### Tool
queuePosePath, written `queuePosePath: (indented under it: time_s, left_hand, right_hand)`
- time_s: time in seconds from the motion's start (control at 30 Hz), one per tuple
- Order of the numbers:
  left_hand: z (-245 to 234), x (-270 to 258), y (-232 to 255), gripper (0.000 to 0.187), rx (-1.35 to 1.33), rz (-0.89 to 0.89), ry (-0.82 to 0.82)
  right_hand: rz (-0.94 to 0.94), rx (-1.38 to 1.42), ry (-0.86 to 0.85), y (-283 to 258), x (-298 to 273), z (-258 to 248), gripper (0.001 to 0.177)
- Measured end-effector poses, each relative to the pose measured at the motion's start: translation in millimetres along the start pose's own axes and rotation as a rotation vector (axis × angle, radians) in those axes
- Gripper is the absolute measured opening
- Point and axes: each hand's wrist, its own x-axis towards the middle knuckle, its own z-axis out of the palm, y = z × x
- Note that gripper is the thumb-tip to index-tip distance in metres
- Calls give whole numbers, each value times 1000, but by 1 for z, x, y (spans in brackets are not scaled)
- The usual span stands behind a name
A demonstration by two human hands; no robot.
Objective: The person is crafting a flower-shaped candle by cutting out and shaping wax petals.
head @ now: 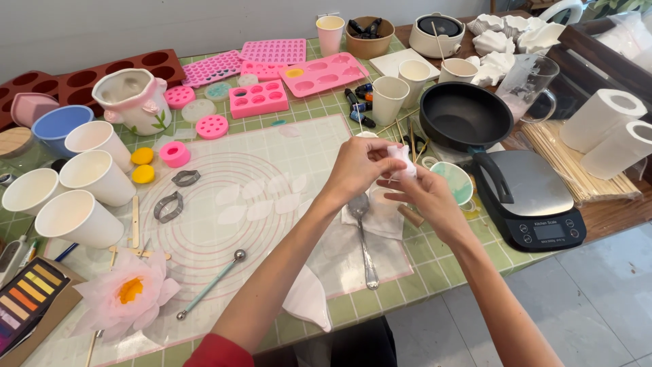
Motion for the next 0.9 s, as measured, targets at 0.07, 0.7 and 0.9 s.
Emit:
queuePosePath:
  time_s: [0.07, 0.7, 0.9]
  left_hand:
    - [-2, 5, 1, 33, 89, 17, 21]
    - [9, 11, -52, 31, 250, -20, -47]
    - [38, 7, -61, 17, 627, 220, -44]
  right_hand:
    - [-6, 41, -28, 5, 3, -4, 41]
    - [-22, -402, 288, 28, -34, -33, 27]
    - [19, -475, 297, 28, -46, -26, 22]
